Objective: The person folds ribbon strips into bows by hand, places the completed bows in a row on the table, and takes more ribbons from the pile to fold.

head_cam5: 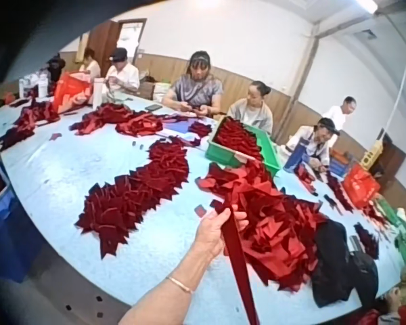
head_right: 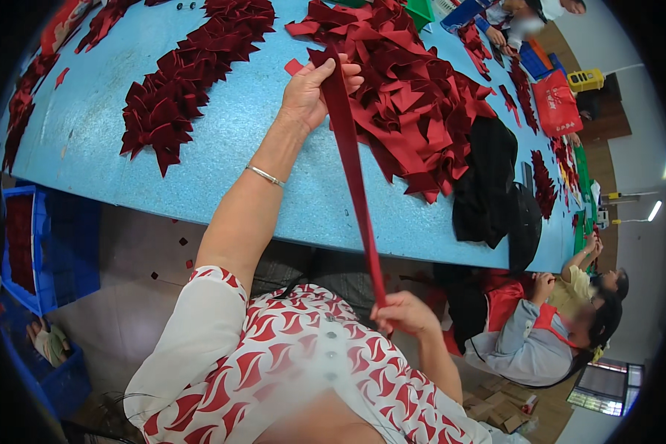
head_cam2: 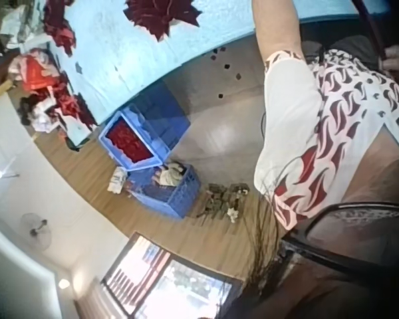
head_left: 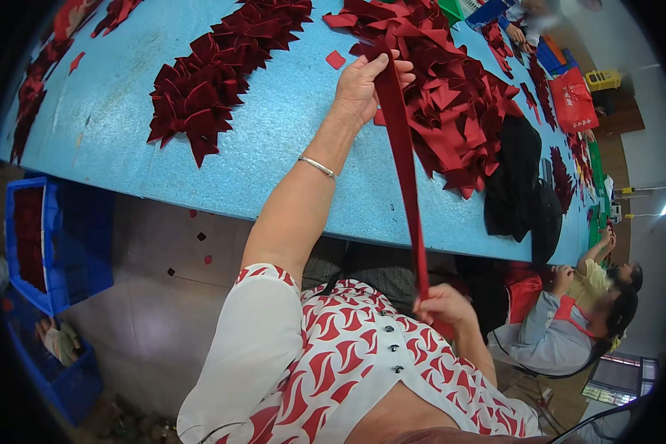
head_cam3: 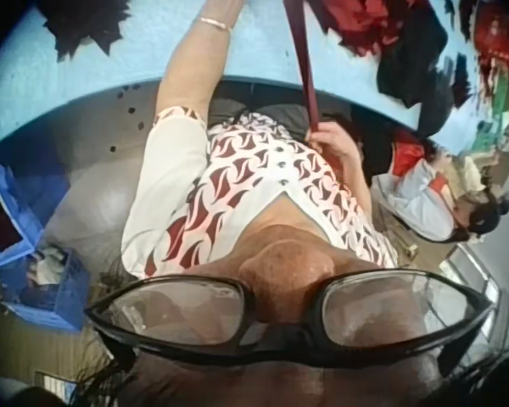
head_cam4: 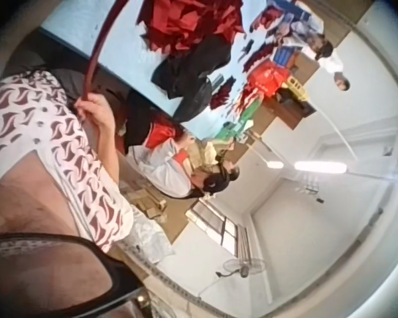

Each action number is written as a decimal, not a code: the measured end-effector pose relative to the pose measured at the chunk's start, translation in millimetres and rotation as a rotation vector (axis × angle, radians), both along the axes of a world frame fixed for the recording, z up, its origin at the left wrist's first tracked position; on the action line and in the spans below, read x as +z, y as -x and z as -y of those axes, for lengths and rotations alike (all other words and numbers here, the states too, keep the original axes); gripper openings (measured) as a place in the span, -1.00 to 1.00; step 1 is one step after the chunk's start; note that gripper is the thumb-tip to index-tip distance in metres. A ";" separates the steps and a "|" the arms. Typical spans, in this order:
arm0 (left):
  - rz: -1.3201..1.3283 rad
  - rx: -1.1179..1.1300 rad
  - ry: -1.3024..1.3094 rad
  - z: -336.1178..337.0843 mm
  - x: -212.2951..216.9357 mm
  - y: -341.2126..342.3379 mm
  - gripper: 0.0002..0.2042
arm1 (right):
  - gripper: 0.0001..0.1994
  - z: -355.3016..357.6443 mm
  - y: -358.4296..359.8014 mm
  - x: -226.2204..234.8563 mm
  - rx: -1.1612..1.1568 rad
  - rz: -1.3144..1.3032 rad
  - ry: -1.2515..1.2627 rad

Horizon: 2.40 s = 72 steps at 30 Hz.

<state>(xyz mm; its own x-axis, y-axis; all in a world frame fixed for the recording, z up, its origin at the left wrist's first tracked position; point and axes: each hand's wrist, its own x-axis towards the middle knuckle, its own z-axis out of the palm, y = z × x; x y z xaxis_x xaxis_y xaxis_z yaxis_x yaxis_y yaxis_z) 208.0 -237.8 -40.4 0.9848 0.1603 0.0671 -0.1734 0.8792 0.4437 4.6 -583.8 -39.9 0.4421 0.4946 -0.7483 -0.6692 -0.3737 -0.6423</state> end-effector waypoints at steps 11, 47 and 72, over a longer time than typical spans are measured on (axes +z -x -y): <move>0.003 -0.029 -0.157 8.6 -12.5 2.6 -0.81 | -0.86 -58.1 -22.0 29.2 0.383 0.141 0.107; -0.150 -0.429 -0.607 76.9 -2.3 144.0 -0.86 | -0.57 -79.1 -55.1 9.7 -0.635 0.215 -0.635; -0.063 -0.282 -1.071 61.1 2.3 199.4 -0.62 | -0.86 -104.6 -55.6 13.0 -0.453 0.605 -0.427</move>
